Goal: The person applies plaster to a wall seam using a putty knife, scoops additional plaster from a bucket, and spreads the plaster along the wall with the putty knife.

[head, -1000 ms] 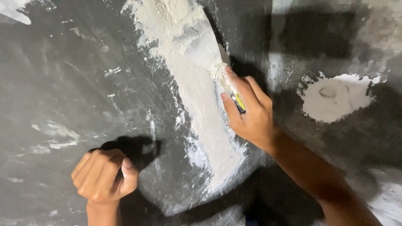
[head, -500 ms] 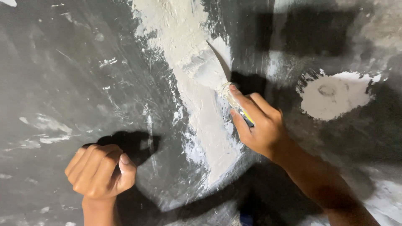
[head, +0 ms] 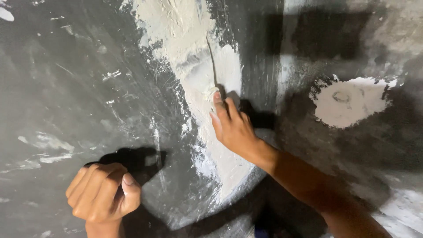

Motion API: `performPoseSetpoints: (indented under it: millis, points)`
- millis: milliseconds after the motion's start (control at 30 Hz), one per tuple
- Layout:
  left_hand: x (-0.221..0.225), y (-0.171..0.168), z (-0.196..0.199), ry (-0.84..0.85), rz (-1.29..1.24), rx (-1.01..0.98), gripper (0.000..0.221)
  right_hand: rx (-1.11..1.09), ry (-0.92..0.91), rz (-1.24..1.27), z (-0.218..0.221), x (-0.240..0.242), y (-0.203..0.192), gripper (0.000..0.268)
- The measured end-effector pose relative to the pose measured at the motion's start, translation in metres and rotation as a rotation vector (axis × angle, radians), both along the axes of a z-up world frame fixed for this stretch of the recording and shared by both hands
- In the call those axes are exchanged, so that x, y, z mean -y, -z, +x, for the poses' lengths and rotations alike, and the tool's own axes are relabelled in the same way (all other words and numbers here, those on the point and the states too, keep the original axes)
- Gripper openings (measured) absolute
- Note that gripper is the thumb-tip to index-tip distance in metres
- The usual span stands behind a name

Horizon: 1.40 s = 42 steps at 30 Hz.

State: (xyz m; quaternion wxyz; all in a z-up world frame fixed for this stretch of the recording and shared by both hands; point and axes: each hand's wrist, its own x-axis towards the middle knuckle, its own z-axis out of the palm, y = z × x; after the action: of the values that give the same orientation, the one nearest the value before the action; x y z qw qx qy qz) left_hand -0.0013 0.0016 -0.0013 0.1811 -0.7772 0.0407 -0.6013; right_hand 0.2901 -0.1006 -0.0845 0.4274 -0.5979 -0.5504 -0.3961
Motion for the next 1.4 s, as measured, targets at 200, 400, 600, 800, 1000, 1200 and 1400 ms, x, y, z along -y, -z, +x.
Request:
performPoseSetpoints:
  millis: [200,400,600,800,1000,1200,1400]
  points:
    - [-0.005,0.009,-0.004,-0.028,-0.023,-0.002,0.02,0.011,0.009,-0.087,-0.001,0.006,0.038,0.068]
    - [-0.003,0.025,-0.004,-0.035,-0.105,0.008,0.022,-0.106,-0.176,-0.114,-0.001,0.078,0.029,0.057]
    - [0.02,0.051,0.034,0.17,-0.38,-0.04,0.022,-0.796,-0.032,-0.621,0.003,0.171,-0.049,0.058]
    - [0.065,0.071,0.135,0.643,-0.489,-0.094,0.027,-0.561,0.259,-0.766,-0.003,0.247,-0.147,0.055]
    - [0.127,0.087,0.233,1.001,-0.703,-0.239,0.03,-0.574,0.745,-1.134,-0.028,0.306,-0.218,0.058]
    - [0.201,0.088,0.313,1.405,-0.656,-0.349,0.021,-0.915,1.463,-1.65,-0.067,0.376,-0.233,0.043]
    - [0.283,0.072,0.354,1.768,-0.452,-0.498,0.008,-1.118,1.488,-1.113,-0.137,0.496,-0.172,0.041]
